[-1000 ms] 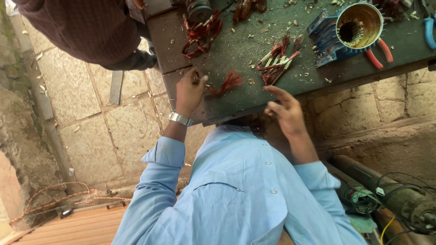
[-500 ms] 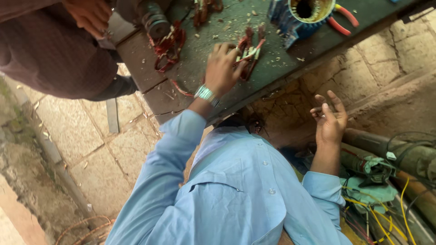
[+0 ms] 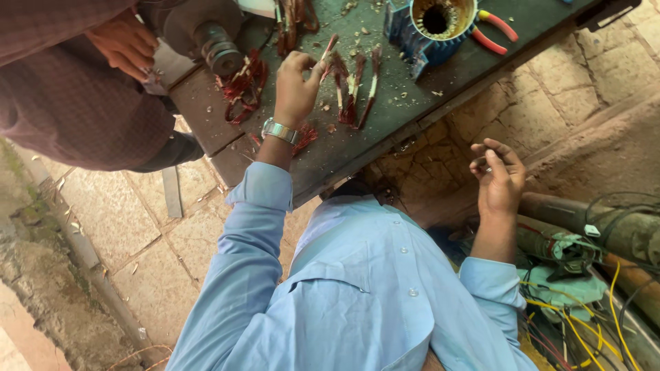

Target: The person twists bundles of red copper wire by hand into compact strands. They repeatedly pick up wire bundles, align them, and twist them together, placing finished bundles on the workbench. The person also handles a blue motor stator and other wire pieces on the table.

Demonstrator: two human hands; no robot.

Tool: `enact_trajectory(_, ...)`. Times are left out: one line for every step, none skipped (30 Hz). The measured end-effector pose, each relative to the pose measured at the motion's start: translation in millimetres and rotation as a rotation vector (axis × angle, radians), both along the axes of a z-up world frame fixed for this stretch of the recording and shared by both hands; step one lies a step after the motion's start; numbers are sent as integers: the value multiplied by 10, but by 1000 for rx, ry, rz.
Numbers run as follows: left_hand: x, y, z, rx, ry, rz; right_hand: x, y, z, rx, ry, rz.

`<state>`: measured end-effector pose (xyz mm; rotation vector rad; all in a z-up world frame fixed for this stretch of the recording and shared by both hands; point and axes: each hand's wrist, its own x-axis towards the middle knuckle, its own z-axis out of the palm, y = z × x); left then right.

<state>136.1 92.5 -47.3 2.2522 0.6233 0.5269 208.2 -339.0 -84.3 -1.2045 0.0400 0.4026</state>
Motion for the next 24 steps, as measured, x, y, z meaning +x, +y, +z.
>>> enact_trajectory(-23,50,10,-45,10,5,11,16,-2,2,-1,7)
enact_trajectory(-50,64,13,-18,29,-3,7,14,1,3,-1,14)
enact_trajectory(-75,66,19,10,49,-11,-1,18,3,3,-1,22)
enact_trajectory(-82,63,37,39,67,-23,-1,44,-1,2,3,29)
enact_trajectory(-87,47,61,-72,59,-43,1,68,-1,0,7,37)
enact_trajectory(-72,12,83,-184,50,-68,1,80,5,-2,8,40)
enact_trajectory(-51,-33,107,-296,40,-93,3,97,8,0,8,46)
enact_trajectory(-46,-83,130,-331,63,-106,-7,113,7,1,8,53)
enact_trajectory(-37,-146,153,-366,87,-120,-13,127,6,2,9,59)
enact_trajectory(-13,-190,186,-399,112,-139,-16,143,2,-3,7,57)
enact_trajectory(-1,-215,225,-338,25,-158,-12,156,-3,-7,5,56)
enact_trajectory(16,-257,256,-282,-57,-182,-24,136,-2,-15,7,50)
enact_trajectory(38,-290,293,-225,-140,-206,-27,125,-4,-2,11,51)
enact_trajectory(76,-311,340,-161,-88,-117,-24,112,2,11,12,50)
enact_trajectory(121,-316,400,-96,-37,-28,-28,91,20,24,13,50)
enact_trajectory(130,-299,477,-29,14,62,-38,103,38,15,12,43)
enact_trajectory(86,-305,555,-147,-55,79,-48,122,64,5,11,37)
enact_trajectory(30,-324,636,-267,-130,84,-52,143,97,-5,3,20)
enact_trajectory(-53,-365,716,-388,-202,87,-70,194,122,-27,6,35)
enact_trajectory(-76,-426,790,-473,-252,32,-71,217,163,-53,-1,26)
enact_trajectory(-123,-485,864,-559,-299,-24,-65,247,206,-80,-8,16)
enact_trajectory(-147,-588,916,-647,-331,-92,-79,263,255,-116,-12,22)
enact_trajectory(-144,-723,938,-737,-358,-161,-86,291,306,-153,-14,27)
enact_trajectory(-162,-860,940,-896,-297,-136,-83,352,352,-170,-31,92)
